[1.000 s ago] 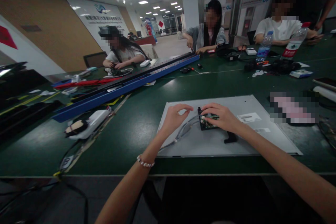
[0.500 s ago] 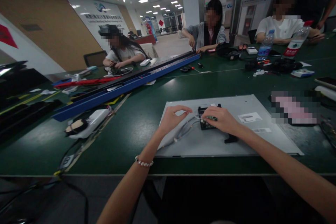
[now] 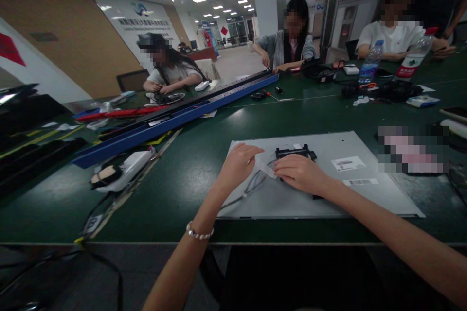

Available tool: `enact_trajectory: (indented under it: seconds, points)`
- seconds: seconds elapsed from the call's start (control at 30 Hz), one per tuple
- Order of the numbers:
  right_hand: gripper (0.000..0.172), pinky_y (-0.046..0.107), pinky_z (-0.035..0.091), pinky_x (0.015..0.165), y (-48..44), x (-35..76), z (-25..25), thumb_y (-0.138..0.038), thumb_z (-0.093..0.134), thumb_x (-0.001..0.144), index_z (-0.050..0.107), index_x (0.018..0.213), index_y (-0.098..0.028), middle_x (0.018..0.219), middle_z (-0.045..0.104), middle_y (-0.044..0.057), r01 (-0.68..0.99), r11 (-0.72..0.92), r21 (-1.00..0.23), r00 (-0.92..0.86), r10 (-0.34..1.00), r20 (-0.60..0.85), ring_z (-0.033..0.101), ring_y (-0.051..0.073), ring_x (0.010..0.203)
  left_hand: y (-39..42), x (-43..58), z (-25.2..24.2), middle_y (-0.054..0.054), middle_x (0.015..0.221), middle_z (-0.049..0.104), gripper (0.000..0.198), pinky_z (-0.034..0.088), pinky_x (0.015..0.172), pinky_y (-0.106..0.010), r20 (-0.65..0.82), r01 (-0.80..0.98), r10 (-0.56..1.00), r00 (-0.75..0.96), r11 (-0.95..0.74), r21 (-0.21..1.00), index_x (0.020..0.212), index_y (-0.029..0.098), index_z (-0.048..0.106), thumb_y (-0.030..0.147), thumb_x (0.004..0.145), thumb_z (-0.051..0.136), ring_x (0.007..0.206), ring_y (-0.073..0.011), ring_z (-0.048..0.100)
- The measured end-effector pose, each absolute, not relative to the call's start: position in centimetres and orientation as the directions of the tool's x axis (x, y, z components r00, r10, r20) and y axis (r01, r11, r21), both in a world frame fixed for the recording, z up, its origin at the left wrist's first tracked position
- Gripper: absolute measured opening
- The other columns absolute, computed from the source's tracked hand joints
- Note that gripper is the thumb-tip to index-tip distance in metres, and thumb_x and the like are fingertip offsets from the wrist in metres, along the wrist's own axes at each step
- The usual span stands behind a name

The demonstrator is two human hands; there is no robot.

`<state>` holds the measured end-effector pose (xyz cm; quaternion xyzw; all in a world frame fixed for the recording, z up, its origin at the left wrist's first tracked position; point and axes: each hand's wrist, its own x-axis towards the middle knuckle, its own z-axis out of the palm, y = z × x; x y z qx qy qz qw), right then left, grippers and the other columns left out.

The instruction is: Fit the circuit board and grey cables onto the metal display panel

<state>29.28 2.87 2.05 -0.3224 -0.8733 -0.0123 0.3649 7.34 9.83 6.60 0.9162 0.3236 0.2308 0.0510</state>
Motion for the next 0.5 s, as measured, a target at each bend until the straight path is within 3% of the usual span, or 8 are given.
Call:
enact_trajectory:
  seconds: [0.13, 0.5]
  points:
    - [0.026, 0.046, 0.052, 0.095, 2.7, 28.8, 2.0, -0.012, 0.052, 0.092, 0.075, 0.098, -0.021, 0.101, 0.076, 0.007, 0.602, 0.786, -0.143, -0.559, 0.542, 0.627, 0.068, 0.022, 0.102, 6.4, 8.0, 6.8, -0.006, 0.109, 0.073, 0.032, 0.042, 0.103, -0.046, 0.410, 0.689, 0.692, 0.594, -0.701, 0.184, 0.107, 0.024, 0.070, 0.013, 0.088, 0.048, 0.103, -0.0234, 0.066]
    - [0.025, 0.044, 0.051, 0.095, 2.5, 28.6, 1.4, -0.008, 0.054, 0.089, 0.074, 0.096, -0.020, 0.103, 0.075, 0.007, 0.600, 0.792, -0.118, -0.614, 0.549, 0.567, 0.067, 0.021, 0.103, 2.1, 10.3, 3.3, -0.015, 0.091, 0.070, 0.012, 0.047, 0.073, -0.041, 0.249, 0.821, 0.849, 0.466, -0.520, 0.235, 0.091, 0.023, 0.061, 0.018, 0.090, 0.050, 0.085, -0.0289, 0.068]
